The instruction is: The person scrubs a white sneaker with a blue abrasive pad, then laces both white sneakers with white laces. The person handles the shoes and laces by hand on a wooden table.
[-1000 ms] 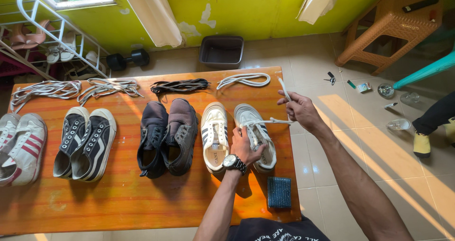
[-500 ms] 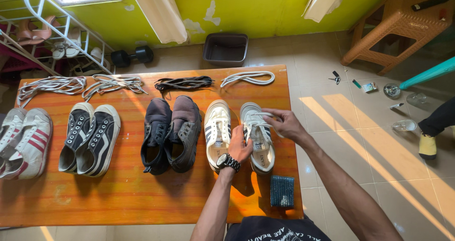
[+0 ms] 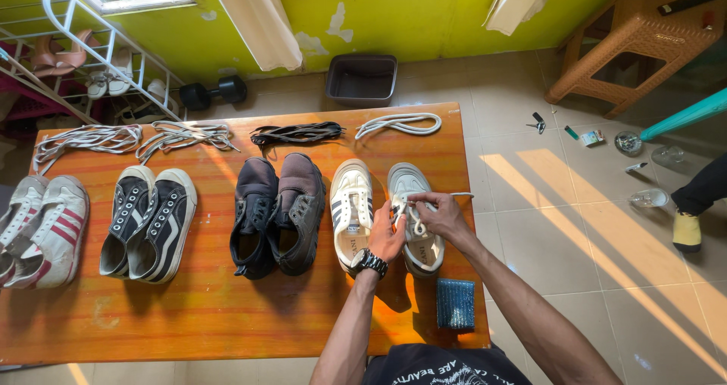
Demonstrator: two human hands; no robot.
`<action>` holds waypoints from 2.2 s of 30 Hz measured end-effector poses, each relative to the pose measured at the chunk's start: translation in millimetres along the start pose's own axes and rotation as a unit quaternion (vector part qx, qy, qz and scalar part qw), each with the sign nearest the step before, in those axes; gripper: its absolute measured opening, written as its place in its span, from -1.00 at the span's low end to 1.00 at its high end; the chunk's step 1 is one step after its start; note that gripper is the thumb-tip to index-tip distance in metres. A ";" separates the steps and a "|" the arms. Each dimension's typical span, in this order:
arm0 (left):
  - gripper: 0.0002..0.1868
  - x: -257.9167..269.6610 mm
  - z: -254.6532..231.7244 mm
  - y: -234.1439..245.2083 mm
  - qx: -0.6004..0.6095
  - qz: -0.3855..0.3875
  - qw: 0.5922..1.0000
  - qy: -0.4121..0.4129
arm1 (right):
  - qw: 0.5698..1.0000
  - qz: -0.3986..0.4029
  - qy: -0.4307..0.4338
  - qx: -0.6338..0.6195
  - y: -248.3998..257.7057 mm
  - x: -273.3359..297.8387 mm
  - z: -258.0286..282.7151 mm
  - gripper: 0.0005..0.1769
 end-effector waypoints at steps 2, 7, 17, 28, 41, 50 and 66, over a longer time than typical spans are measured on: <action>-0.34 -0.8 -2.9 0.9 -0.011 -0.006 1.000 -0.015 | 0.998 -0.024 0.033 0.051 2.8 2.2 2.7 -0.69; -0.35 -2.2 -0.9 1.0 -0.018 0.008 1.000 -0.002 | 0.978 -0.096 0.095 0.158 -0.3 8.0 8.4 -0.68; -0.34 -1.0 3.3 -2.6 0.008 -0.004 1.000 -0.011 | 0.962 -0.168 0.103 0.190 -8.4 19.3 5.8 -0.71; -0.35 -6.5 20.6 -7.5 -0.033 0.038 0.999 -0.019 | 0.950 -0.212 0.041 0.225 -19.4 17.6 3.4 -0.76; -0.31 -8.7 16.8 -0.2 -0.010 0.077 0.996 -0.032 | 0.942 -0.274 0.047 0.190 -41.0 9.3 -13.3 -0.74; -0.30 -9.7 12.1 2.3 -0.026 0.066 0.996 -0.054 | 0.941 -0.269 0.077 0.191 -38.8 -6.5 -8.4 -0.77; -0.20 -22.1 -12.8 14.9 -0.016 0.097 0.995 -0.001 | 0.987 -0.153 -0.047 -0.014 -34.6 -17.7 -26.2 -0.65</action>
Point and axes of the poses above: each hand's wrist, its own x-axis away from the middle knuckle, its own y-axis out of the back of the hand, z = x × y, the point moved 4 cm from there along -x, towards the middle knuckle, and after that the axes turned 14 degrees about -y, right-handed, at the moved point
